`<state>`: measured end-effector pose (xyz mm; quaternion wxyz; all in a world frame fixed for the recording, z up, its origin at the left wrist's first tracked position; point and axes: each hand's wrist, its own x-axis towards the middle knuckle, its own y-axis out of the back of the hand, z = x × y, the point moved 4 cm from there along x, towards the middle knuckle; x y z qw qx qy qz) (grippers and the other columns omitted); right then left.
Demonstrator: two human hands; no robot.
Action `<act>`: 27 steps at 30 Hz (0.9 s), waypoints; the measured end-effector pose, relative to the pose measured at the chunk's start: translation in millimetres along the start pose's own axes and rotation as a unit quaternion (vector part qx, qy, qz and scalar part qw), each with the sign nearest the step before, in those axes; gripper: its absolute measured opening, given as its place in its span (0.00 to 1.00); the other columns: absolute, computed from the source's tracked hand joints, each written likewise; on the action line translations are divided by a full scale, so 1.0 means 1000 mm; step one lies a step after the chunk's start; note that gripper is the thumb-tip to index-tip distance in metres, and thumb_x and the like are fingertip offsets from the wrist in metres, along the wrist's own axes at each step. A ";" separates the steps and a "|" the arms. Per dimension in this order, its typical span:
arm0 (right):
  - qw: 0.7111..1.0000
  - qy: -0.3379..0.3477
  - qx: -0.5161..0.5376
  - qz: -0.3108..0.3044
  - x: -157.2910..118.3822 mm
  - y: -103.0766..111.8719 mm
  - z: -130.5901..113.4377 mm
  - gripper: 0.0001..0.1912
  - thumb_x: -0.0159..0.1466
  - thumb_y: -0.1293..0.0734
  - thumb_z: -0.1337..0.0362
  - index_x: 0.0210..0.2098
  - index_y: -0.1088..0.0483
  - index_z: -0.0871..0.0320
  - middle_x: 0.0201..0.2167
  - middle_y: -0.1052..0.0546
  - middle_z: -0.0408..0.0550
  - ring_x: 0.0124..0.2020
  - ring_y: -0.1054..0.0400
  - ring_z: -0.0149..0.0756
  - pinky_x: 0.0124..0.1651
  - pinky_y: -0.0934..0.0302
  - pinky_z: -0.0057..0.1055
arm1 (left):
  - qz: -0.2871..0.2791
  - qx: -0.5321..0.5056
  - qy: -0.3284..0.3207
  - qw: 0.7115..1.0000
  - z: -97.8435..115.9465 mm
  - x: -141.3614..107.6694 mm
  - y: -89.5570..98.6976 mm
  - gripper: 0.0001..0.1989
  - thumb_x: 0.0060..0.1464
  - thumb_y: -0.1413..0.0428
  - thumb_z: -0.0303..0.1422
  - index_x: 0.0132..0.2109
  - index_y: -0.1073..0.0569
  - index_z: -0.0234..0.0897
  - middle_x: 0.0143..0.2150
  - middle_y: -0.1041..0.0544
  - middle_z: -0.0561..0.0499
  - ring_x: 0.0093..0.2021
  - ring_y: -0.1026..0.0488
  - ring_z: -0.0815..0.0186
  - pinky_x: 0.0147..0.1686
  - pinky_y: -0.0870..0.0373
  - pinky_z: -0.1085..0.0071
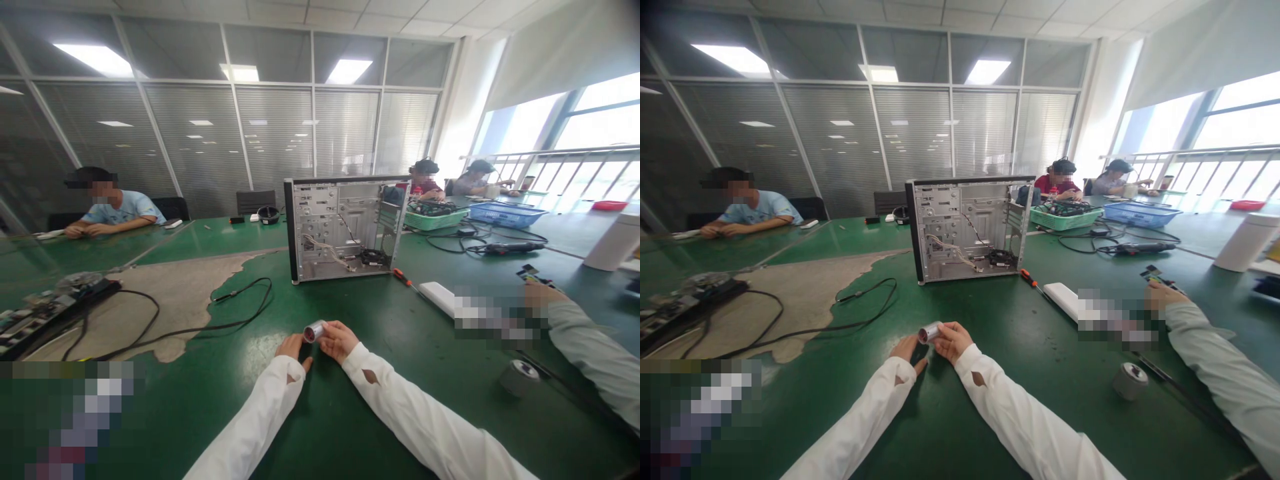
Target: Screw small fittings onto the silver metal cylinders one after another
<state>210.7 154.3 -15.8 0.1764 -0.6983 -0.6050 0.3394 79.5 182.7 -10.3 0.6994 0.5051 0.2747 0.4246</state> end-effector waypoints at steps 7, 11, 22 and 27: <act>0.999 -0.044 0.031 -0.006 0.000 -0.001 0.001 0.11 0.50 0.34 0.62 0.25 0.40 0.62 0.23 0.27 0.49 0.28 0.30 0.35 0.20 0.42 0.20 | 0.027 -0.038 -0.044 0.998 -0.005 0.000 -0.005 0.24 0.37 0.45 0.30 0.46 0.36 0.39 0.45 0.32 0.49 0.46 0.37 0.60 0.44 0.39 0.66; 0.994 -0.092 0.052 0.015 0.001 0.001 0.000 0.11 0.52 0.36 0.61 0.27 0.38 0.63 0.22 0.28 0.48 0.25 0.31 0.28 0.20 0.42 0.19 | 0.042 -0.044 -0.066 0.996 -0.008 0.000 -0.009 0.24 0.37 0.45 0.30 0.46 0.37 0.39 0.45 0.32 0.49 0.47 0.38 0.60 0.44 0.40 0.65; 0.990 -0.107 0.093 -0.011 0.004 0.005 0.000 0.13 0.57 0.43 0.59 0.25 0.36 0.63 0.19 0.29 0.47 0.15 0.39 0.24 0.21 0.44 0.24 | 0.053 -0.033 -0.088 0.994 -0.012 0.001 -0.013 0.23 0.39 0.47 0.31 0.47 0.36 0.39 0.47 0.33 0.48 0.47 0.38 0.59 0.44 0.40 0.64; 0.990 -0.100 0.104 -0.009 0.005 0.006 0.001 0.14 0.58 0.43 0.59 0.23 0.37 0.63 0.18 0.30 0.47 0.15 0.39 0.23 0.20 0.45 0.23 | 0.056 -0.029 -0.090 0.994 -0.012 0.001 -0.013 0.22 0.39 0.47 0.32 0.46 0.36 0.39 0.47 0.33 0.48 0.46 0.38 0.59 0.44 0.39 0.64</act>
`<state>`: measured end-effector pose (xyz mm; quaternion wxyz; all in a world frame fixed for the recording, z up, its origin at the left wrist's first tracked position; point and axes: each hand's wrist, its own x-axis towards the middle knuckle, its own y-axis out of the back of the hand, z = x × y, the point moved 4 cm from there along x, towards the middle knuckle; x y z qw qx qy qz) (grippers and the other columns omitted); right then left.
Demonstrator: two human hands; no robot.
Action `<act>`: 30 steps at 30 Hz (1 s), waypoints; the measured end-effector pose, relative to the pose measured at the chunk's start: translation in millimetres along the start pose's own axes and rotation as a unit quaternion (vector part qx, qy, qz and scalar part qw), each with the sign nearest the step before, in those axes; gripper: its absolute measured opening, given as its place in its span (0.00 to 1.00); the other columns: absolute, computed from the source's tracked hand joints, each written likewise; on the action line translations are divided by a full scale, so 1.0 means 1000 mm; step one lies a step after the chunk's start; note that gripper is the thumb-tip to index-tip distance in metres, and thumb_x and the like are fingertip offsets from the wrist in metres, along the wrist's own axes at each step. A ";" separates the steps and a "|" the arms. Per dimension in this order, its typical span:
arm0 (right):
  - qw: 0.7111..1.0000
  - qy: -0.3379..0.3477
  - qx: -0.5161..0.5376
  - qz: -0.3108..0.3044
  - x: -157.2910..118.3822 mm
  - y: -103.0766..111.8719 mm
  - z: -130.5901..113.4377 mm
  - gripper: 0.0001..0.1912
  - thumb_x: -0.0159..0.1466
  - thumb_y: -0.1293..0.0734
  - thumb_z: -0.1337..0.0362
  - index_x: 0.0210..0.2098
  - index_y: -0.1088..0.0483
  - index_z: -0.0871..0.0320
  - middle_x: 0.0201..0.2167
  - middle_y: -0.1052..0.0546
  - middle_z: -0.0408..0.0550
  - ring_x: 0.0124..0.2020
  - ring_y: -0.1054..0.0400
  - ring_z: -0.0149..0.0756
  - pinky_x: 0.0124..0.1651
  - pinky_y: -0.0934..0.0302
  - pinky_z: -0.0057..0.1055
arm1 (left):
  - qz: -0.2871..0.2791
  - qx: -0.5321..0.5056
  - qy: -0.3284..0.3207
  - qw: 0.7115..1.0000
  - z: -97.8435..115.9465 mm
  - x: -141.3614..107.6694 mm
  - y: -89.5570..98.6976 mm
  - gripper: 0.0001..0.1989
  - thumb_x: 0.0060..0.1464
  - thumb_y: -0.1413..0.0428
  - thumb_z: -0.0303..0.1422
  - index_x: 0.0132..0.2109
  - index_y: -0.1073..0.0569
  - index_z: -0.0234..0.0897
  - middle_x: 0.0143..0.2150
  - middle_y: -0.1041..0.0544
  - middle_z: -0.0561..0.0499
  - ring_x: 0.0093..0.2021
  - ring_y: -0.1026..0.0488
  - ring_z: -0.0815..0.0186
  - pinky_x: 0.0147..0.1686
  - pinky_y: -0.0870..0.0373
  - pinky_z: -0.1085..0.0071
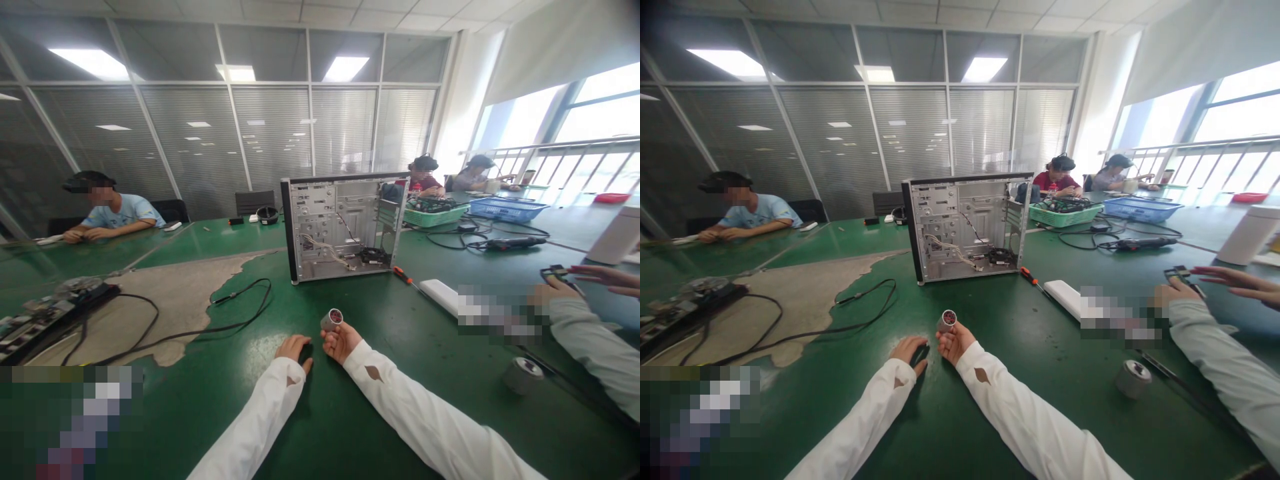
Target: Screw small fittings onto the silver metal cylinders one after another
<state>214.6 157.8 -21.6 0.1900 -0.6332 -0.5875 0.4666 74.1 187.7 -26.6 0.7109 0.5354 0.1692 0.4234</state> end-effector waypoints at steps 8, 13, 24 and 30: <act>1.000 0.007 0.024 0.006 -0.003 -0.002 0.000 0.16 0.58 0.44 0.58 0.22 0.38 0.64 0.18 0.29 0.48 0.15 0.38 0.23 0.20 0.44 0.22 | -0.001 0.001 0.003 1.000 0.003 -0.001 0.002 0.22 0.39 0.47 0.32 0.46 0.35 0.40 0.46 0.33 0.48 0.46 0.38 0.59 0.44 0.40 0.64; 0.999 0.013 0.035 0.007 -0.004 -0.002 -0.001 0.15 0.58 0.43 0.58 0.26 0.37 0.65 0.23 0.27 0.52 0.16 0.37 0.24 0.20 0.44 0.22 | -0.009 0.004 0.016 1.000 0.004 -0.001 0.003 0.21 0.39 0.46 0.32 0.45 0.35 0.41 0.46 0.34 0.50 0.47 0.38 0.60 0.44 0.40 0.64; 1.000 0.005 0.007 0.004 -0.005 -0.006 -0.001 0.11 0.56 0.39 0.62 0.34 0.36 0.65 0.30 0.27 0.50 0.28 0.32 0.28 0.24 0.41 0.22 | 0.000 0.012 -0.003 1.000 0.004 -0.001 0.001 0.20 0.40 0.47 0.32 0.45 0.34 0.41 0.46 0.33 0.49 0.46 0.38 0.60 0.44 0.39 0.65; 0.999 0.049 -0.017 0.000 0.001 0.001 0.000 0.11 0.51 0.35 0.63 0.32 0.37 0.61 0.29 0.26 0.49 0.33 0.31 0.34 0.24 0.41 0.23 | 0.005 0.009 0.005 1.000 0.005 -0.001 0.002 0.20 0.39 0.46 0.31 0.44 0.33 0.41 0.45 0.33 0.49 0.46 0.37 0.60 0.43 0.39 0.64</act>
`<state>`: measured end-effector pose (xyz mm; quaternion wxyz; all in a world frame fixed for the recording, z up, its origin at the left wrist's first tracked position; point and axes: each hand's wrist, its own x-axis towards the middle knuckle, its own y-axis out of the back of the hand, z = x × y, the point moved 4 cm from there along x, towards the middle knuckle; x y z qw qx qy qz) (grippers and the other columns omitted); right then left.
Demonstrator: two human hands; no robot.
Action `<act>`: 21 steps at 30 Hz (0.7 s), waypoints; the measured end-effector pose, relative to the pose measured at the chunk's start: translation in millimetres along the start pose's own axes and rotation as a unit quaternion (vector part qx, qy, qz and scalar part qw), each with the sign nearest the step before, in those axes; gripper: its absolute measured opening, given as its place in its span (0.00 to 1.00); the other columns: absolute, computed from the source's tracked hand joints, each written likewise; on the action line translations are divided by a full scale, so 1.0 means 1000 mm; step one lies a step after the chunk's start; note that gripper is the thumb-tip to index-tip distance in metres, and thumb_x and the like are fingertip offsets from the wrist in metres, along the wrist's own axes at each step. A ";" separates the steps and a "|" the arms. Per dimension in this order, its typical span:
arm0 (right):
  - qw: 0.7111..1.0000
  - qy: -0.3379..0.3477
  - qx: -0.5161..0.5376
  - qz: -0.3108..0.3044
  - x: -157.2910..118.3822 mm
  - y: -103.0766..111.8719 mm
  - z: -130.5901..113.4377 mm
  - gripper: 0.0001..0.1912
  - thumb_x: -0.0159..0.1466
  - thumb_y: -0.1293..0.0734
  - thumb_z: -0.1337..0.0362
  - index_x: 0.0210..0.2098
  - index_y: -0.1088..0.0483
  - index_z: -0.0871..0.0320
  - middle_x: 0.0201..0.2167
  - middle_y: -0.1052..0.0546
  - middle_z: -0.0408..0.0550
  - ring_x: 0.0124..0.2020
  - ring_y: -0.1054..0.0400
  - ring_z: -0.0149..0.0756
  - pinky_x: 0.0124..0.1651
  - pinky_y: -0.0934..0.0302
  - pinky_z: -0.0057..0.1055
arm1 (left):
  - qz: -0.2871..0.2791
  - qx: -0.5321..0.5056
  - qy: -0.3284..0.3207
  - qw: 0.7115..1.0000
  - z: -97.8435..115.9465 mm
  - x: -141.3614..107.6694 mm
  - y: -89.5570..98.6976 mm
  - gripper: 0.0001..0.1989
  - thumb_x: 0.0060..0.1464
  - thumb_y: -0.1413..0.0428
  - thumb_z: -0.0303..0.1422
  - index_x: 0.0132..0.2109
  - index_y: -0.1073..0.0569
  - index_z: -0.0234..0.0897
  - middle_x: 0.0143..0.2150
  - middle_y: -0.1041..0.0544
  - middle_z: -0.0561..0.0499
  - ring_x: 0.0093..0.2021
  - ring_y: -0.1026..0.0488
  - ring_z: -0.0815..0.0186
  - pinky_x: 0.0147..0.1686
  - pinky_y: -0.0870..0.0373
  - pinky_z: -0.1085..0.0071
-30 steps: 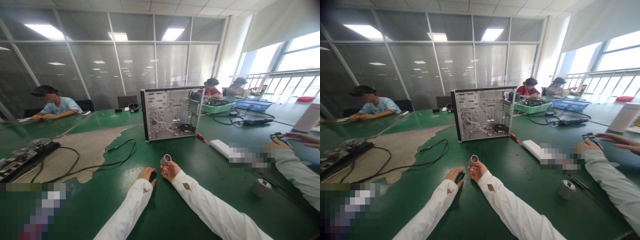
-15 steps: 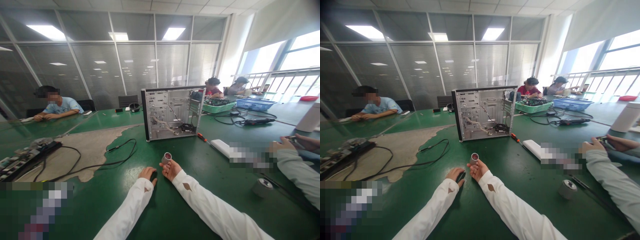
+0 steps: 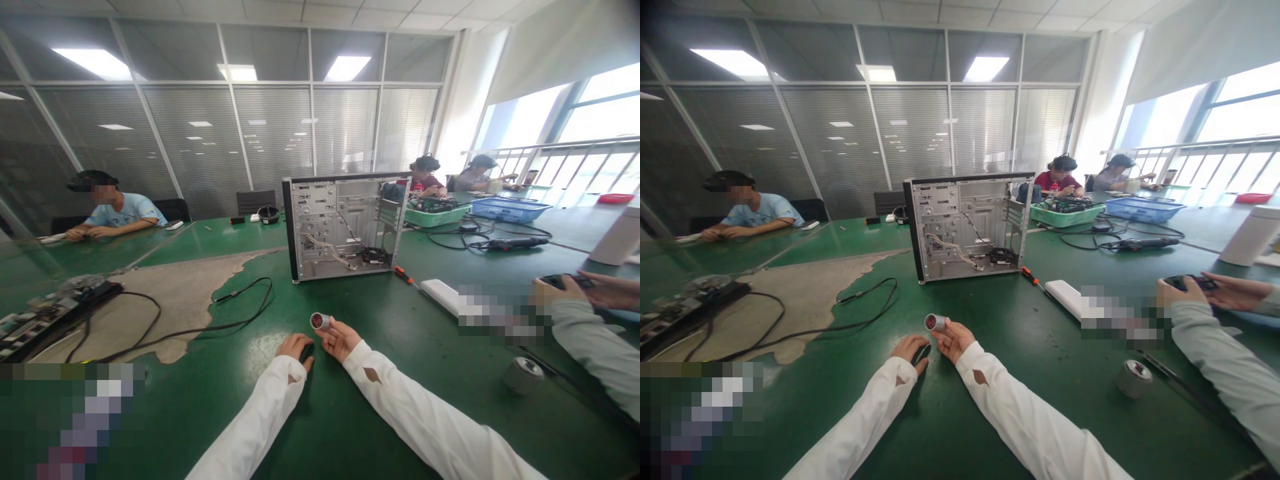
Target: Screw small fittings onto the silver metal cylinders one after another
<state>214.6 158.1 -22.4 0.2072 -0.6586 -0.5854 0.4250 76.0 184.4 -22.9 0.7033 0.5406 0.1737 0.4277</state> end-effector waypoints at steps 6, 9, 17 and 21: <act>0.998 0.046 -0.022 -0.022 0.003 0.002 0.001 0.14 0.45 0.31 0.65 0.28 0.39 0.59 0.27 0.26 0.47 0.31 0.31 0.37 0.23 0.41 0.23 | 0.003 0.006 -0.010 1.000 0.001 -0.001 0.001 0.20 0.39 0.46 0.31 0.44 0.33 0.39 0.45 0.33 0.48 0.45 0.37 0.59 0.43 0.38 0.64; 0.998 0.057 -0.025 -0.024 0.005 0.003 0.002 0.15 0.44 0.30 0.66 0.28 0.38 0.59 0.25 0.27 0.46 0.29 0.31 0.35 0.22 0.40 0.24 | -0.003 0.007 -0.003 1.000 0.001 -0.001 0.001 0.20 0.39 0.46 0.31 0.44 0.33 0.40 0.46 0.33 0.49 0.46 0.37 0.59 0.43 0.38 0.64; 0.997 0.068 -0.034 -0.016 0.002 0.000 -0.001 0.15 0.45 0.31 0.69 0.30 0.38 0.57 0.24 0.27 0.43 0.22 0.33 0.29 0.20 0.42 0.21 | -0.030 0.009 0.027 0.999 0.001 0.002 0.002 0.20 0.39 0.46 0.31 0.44 0.33 0.41 0.47 0.33 0.50 0.46 0.37 0.59 0.43 0.38 0.65; 0.997 0.072 -0.030 -0.019 -0.001 -0.003 -0.001 0.15 0.45 0.31 0.70 0.33 0.36 0.57 0.28 0.26 0.45 0.23 0.33 0.28 0.20 0.43 0.21 | -0.031 0.016 0.017 0.999 0.002 0.001 0.003 0.19 0.39 0.46 0.32 0.43 0.33 0.40 0.46 0.33 0.49 0.45 0.37 0.59 0.43 0.39 0.65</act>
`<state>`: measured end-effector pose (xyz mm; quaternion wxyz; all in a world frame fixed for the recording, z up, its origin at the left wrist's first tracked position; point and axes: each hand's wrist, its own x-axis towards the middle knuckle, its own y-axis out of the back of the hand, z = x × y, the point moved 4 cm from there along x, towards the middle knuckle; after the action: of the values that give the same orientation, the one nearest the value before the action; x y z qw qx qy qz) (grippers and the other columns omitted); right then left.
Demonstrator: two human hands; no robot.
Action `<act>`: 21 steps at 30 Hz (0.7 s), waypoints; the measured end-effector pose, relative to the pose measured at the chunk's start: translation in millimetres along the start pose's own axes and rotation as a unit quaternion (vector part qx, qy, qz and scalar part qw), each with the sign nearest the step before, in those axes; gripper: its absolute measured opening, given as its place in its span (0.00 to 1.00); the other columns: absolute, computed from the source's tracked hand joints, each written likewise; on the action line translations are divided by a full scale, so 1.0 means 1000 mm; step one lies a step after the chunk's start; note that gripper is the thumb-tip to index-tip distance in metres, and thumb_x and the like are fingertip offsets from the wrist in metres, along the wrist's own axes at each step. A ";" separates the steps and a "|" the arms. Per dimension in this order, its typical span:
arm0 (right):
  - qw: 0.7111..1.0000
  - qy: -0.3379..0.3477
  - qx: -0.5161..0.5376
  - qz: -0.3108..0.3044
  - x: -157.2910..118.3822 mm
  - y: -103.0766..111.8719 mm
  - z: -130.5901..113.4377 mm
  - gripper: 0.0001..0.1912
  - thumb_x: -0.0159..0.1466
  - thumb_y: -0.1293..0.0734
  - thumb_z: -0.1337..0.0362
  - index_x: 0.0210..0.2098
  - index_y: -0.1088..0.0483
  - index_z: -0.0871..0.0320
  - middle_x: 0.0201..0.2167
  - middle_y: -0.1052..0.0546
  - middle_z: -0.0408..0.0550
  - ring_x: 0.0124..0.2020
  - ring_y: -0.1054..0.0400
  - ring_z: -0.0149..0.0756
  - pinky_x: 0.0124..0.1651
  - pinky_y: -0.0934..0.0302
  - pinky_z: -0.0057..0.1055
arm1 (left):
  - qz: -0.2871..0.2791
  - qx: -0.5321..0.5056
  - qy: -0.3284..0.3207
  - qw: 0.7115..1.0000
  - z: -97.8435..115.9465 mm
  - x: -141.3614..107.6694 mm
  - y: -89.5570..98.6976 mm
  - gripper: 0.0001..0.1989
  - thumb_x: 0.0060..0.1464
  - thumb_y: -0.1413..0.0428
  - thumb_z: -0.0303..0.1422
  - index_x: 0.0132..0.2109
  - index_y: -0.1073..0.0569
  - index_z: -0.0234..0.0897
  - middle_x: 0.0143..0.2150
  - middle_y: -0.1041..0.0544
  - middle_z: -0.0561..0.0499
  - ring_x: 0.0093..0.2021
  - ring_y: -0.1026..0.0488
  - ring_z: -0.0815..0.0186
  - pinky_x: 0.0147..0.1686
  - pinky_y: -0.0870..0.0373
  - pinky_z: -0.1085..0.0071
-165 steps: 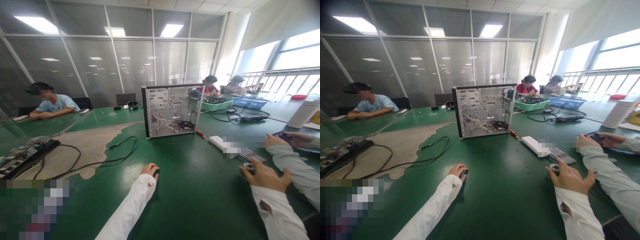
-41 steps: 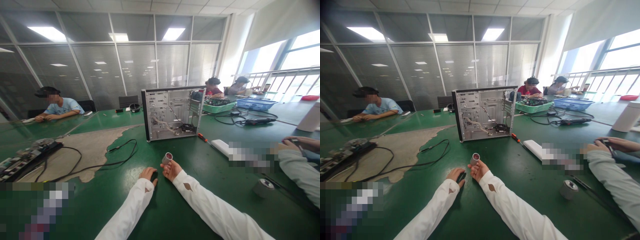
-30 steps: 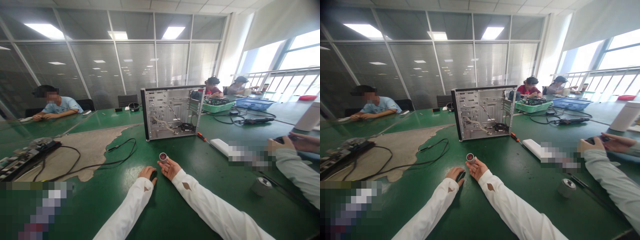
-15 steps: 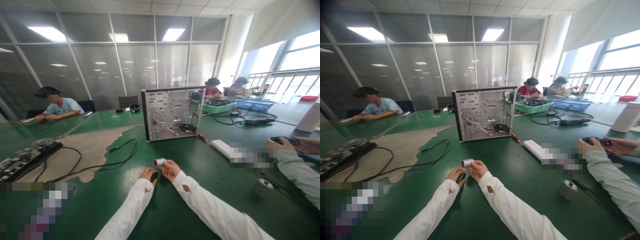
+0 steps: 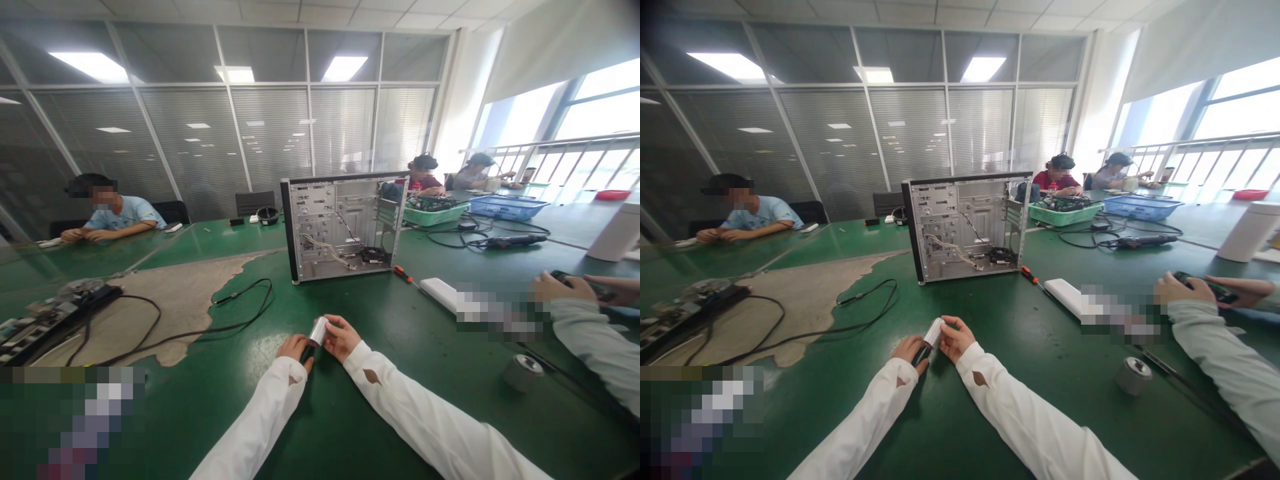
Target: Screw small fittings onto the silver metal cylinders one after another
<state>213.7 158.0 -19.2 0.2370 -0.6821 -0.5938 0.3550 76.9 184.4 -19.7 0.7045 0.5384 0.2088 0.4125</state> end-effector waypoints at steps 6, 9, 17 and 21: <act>1.000 0.003 -0.012 -0.009 -0.002 -0.003 -0.001 0.17 0.46 0.32 0.67 0.36 0.35 0.59 0.27 0.26 0.47 0.27 0.32 0.33 0.25 0.40 0.28 | 0.009 -0.009 -0.017 1.000 0.000 -0.001 -0.001 0.20 0.40 0.47 0.32 0.44 0.33 0.40 0.46 0.33 0.49 0.46 0.38 0.59 0.44 0.39 0.64; 1.000 0.004 -0.009 -0.024 -0.001 -0.004 -0.001 0.15 0.47 0.33 0.66 0.36 0.34 0.60 0.26 0.26 0.48 0.27 0.32 0.34 0.26 0.39 0.29 | 0.009 -0.014 -0.010 1.000 0.000 -0.001 0.000 0.19 0.40 0.47 0.32 0.44 0.33 0.41 0.46 0.33 0.50 0.46 0.37 0.59 0.44 0.39 0.64; 0.994 -0.042 -0.021 -0.097 0.000 -0.005 -0.001 0.13 0.50 0.35 0.65 0.36 0.35 0.62 0.26 0.27 0.50 0.23 0.33 0.32 0.20 0.42 0.24 | 0.013 -0.012 -0.006 1.000 0.001 -0.002 0.001 0.19 0.39 0.47 0.30 0.44 0.33 0.41 0.45 0.33 0.50 0.46 0.37 0.60 0.44 0.39 0.65; 0.989 -0.070 -0.036 -0.122 -0.002 -0.006 -0.002 0.14 0.52 0.37 0.64 0.38 0.36 0.61 0.29 0.27 0.52 0.24 0.33 0.33 0.18 0.43 0.23 | 0.013 -0.019 -0.002 1.000 0.002 -0.002 0.002 0.19 0.39 0.46 0.30 0.43 0.33 0.42 0.45 0.33 0.50 0.46 0.37 0.60 0.43 0.39 0.65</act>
<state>211.8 156.8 -13.1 0.2116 -0.5857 -0.7002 0.3491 76.3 182.2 -17.7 0.7097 0.5282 0.1929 0.4244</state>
